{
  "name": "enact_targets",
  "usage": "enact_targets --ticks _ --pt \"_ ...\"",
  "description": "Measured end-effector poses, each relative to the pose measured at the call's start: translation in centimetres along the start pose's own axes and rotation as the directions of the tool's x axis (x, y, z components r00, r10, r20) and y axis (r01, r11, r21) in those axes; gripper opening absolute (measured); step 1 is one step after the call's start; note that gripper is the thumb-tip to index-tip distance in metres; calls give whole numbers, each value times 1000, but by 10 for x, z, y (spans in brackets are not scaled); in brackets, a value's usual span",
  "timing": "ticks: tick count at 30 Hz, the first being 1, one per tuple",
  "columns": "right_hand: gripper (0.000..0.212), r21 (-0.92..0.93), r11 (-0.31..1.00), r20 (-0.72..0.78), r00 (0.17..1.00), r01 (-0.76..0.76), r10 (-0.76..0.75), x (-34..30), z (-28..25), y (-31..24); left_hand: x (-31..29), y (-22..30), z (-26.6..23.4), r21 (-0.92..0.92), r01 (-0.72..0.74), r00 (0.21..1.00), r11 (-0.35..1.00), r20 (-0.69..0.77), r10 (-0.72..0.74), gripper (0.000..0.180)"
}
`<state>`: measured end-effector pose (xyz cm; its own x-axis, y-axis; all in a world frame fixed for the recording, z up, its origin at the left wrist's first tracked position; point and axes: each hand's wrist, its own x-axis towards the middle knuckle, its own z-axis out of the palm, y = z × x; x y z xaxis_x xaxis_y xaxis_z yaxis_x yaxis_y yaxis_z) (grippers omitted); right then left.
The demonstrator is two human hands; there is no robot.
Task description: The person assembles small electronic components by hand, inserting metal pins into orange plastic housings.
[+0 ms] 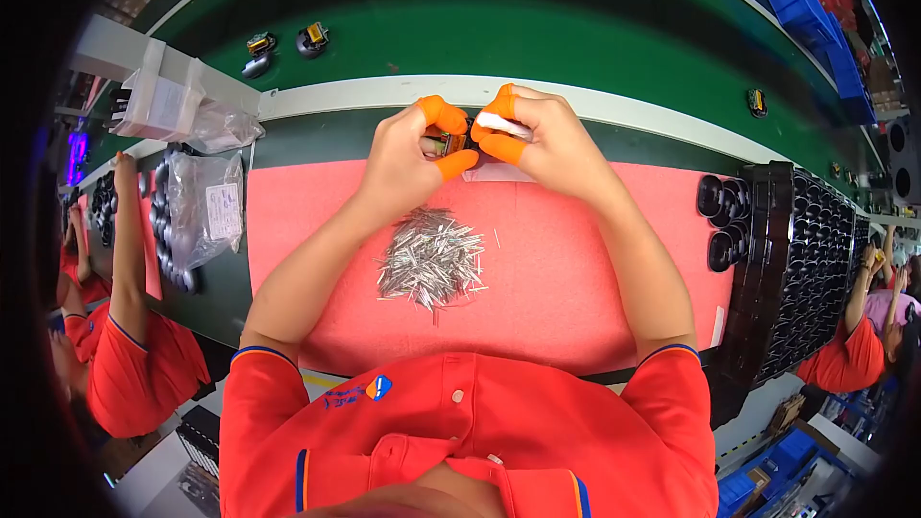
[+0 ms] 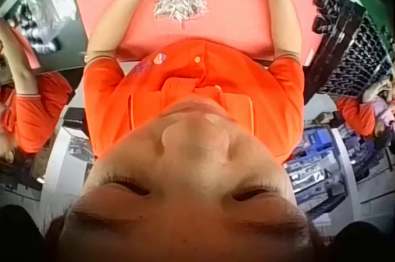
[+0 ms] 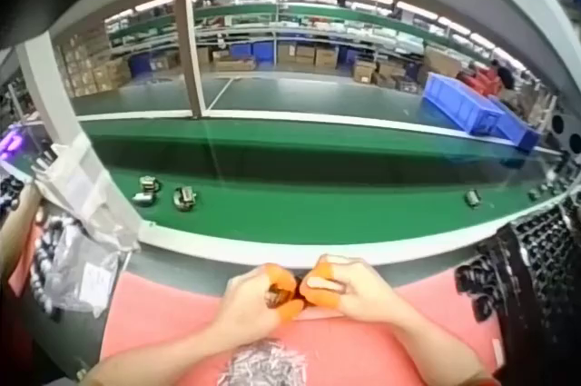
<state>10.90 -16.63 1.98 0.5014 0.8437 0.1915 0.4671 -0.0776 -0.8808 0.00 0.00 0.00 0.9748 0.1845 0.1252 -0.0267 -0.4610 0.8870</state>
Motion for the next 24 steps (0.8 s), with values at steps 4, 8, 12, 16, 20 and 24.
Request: enact_targets --ticks 4,8,12,16,20,24 --pt "17 -34 998 -50 998 -44 43 1 5 4 1 -1 -1 -25 33 999 999 -6 -33 29" --pt "22 -373 920 -109 979 117 -169 -1 11 9 4 -8 -2 -84 32 999 996 -29 -35 30" --pt "27 -342 925 -20 983 165 -182 0 5 4 4 -13 1 -203 11 996 979 -87 -29 29" --pt "33 -454 864 2 970 218 -244 -2 3 8 3 -10 1 -176 33 997 984 -64 -45 29" --pt "36 -441 851 28 952 285 -304 -2 0 15 4 -7 1 -101 -11 998 995 -66 4 31" --pt "36 -405 860 24 944 310 -329 -1 1 13 3 -5 0 -119 -5 998 993 -62 -2 31"
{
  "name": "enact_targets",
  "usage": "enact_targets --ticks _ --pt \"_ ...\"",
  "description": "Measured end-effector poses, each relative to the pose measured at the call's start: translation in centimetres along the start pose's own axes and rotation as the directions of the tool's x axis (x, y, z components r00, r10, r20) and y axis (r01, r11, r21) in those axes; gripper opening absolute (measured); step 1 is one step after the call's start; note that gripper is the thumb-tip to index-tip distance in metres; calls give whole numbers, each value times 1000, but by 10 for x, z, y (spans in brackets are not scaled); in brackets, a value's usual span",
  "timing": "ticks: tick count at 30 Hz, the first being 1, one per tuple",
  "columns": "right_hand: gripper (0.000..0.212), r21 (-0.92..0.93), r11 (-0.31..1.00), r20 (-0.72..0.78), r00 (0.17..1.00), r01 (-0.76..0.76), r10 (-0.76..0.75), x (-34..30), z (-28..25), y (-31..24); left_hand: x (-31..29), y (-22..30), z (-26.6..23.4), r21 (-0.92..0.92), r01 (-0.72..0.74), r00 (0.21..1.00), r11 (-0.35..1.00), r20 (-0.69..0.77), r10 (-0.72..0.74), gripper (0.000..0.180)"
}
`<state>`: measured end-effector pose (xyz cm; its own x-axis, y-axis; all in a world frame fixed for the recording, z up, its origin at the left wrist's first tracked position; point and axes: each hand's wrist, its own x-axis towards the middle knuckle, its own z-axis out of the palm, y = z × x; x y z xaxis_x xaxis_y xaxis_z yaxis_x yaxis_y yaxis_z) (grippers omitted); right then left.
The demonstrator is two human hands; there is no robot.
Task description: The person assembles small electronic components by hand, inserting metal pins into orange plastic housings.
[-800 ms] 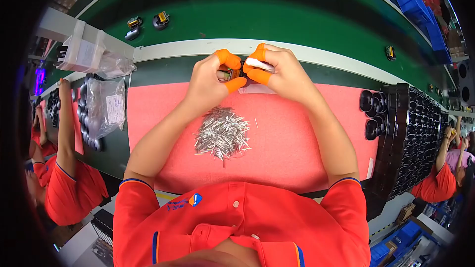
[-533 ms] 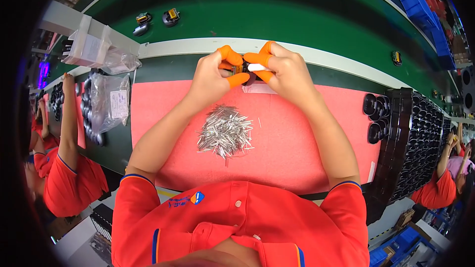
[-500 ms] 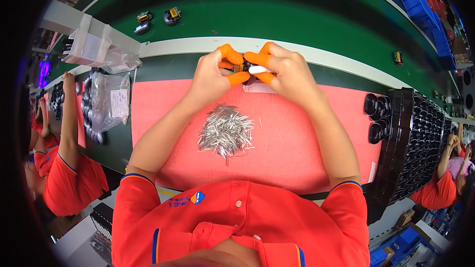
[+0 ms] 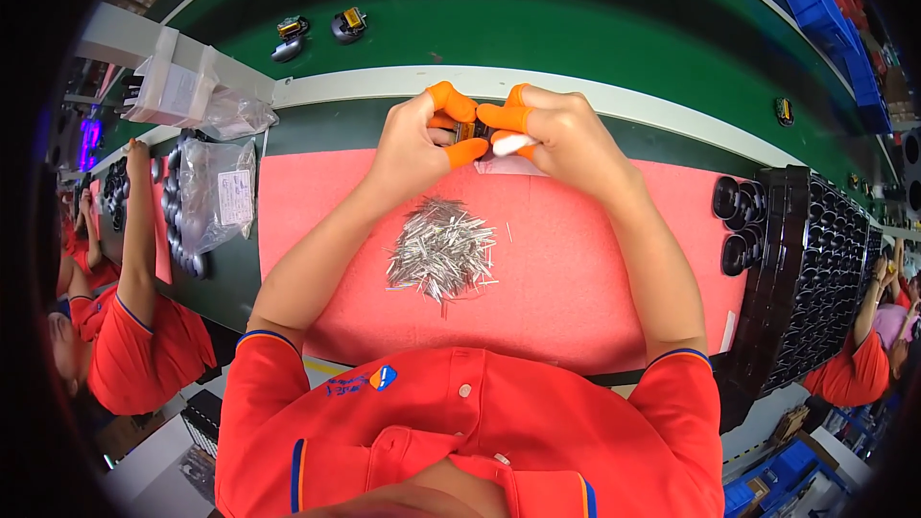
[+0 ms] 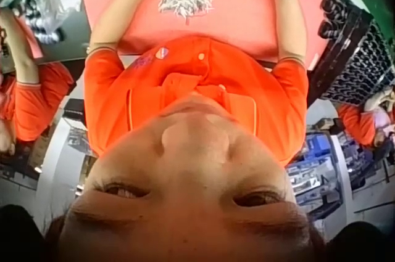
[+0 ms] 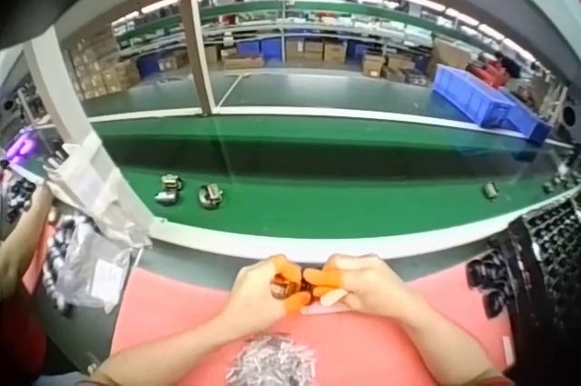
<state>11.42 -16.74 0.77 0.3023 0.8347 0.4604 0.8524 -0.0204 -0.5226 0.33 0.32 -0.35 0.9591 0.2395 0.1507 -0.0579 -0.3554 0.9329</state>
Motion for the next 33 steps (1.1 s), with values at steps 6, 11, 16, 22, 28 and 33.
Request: enact_targets --ticks 6,11,16,22,28,33 --pt "35 129 989 67 996 -75 66 1 -1 -5 -2 -3 2 26 -47 999 999 24 46 29" --pt "33 89 992 67 994 -88 82 -4 -1 6 0 -4 4 4 -53 999 999 9 53 31" --pt "33 156 982 44 994 -107 101 0 -3 2 -1 -3 3 1 -59 998 998 18 59 31" --pt "31 66 997 52 998 -48 44 -2 -3 4 -2 -1 1 1 -1 998 1000 64 1 30" --pt "38 61 997 28 999 42 -44 -3 -2 5 -3 1 -2 -54 17 995 998 101 -12 29" --pt "33 39 998 42 998 45 -46 -2 -2 6 -1 2 -3 -63 46 992 997 123 -38 29"
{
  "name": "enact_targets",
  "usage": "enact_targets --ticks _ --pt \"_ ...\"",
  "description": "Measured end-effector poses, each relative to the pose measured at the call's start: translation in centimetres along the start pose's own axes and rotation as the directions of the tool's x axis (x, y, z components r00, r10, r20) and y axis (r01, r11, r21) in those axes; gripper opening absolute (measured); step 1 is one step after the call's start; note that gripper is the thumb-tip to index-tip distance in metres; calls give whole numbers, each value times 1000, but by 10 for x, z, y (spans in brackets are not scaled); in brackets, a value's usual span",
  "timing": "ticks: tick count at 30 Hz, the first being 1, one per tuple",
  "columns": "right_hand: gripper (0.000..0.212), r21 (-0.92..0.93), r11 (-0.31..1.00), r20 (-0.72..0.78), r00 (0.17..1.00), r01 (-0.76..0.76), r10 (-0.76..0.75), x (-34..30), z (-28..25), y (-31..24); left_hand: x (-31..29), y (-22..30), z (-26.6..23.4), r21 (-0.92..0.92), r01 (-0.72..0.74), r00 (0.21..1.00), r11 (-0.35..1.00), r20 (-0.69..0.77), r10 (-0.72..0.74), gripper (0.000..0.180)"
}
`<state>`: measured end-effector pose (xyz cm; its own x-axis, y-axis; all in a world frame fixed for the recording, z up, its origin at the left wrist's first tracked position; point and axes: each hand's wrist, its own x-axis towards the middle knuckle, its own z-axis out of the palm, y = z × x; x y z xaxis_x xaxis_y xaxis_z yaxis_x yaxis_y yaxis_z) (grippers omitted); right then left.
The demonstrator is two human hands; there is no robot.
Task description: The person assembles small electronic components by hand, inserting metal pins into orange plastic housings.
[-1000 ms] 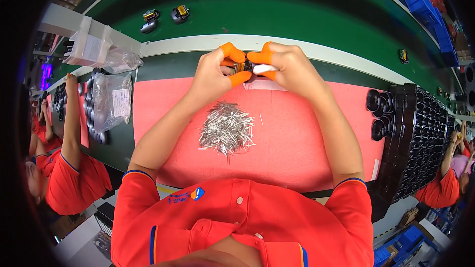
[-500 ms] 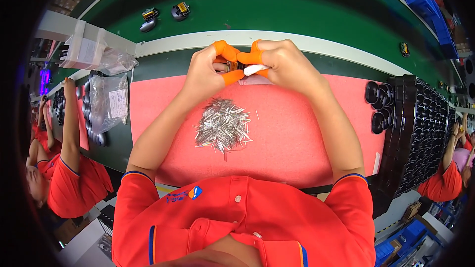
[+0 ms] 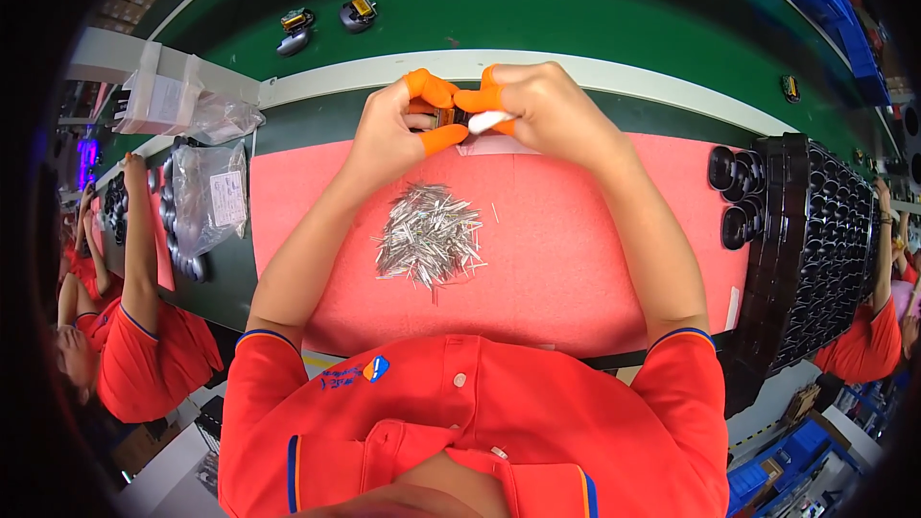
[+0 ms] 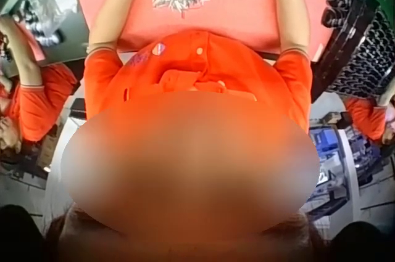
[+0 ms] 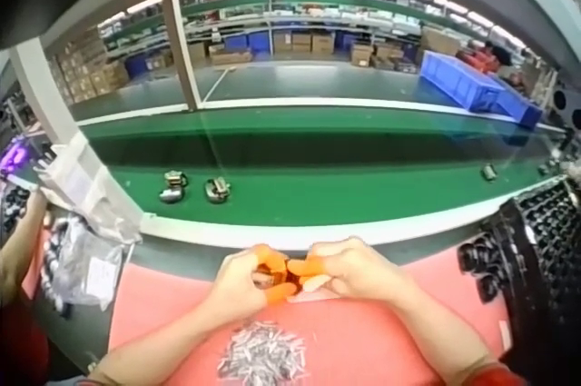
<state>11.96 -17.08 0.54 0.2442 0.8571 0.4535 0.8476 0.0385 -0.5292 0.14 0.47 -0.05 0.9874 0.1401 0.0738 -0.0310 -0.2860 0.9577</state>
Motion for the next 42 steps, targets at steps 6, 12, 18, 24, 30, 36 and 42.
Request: enact_targets --ticks 6,12,18,24,30,36,42 --pt "28 110 977 -6 983 -180 182 1 7 0 3 -7 -4 30 -10 1000 1000 3 10 28" --pt "30 157 965 18 978 -210 209 3 -2 -12 5 0 -13 -2 -131 987 991 98 131 24" --pt "32 166 963 25 977 -214 213 3 1 -13 7 -10 -17 -134 -96 982 986 151 116 22" --pt "34 -83 997 -5 1000 -1 0 5 -3 -17 7 -10 -18 -109 -134 975 985 161 150 23" --pt "42 -246 968 36 999 41 -33 5 -5 -15 7 -8 -13 -89 -69 988 994 131 80 23" --pt "40 -227 974 20 1000 1 4 0 -2 -3 8 -5 -10 -72 -51 994 996 92 57 26" --pt "39 56 996 -112 991 -66 72 2 10 -10 3 -8 -10 -35 -63 996 997 64 65 27"
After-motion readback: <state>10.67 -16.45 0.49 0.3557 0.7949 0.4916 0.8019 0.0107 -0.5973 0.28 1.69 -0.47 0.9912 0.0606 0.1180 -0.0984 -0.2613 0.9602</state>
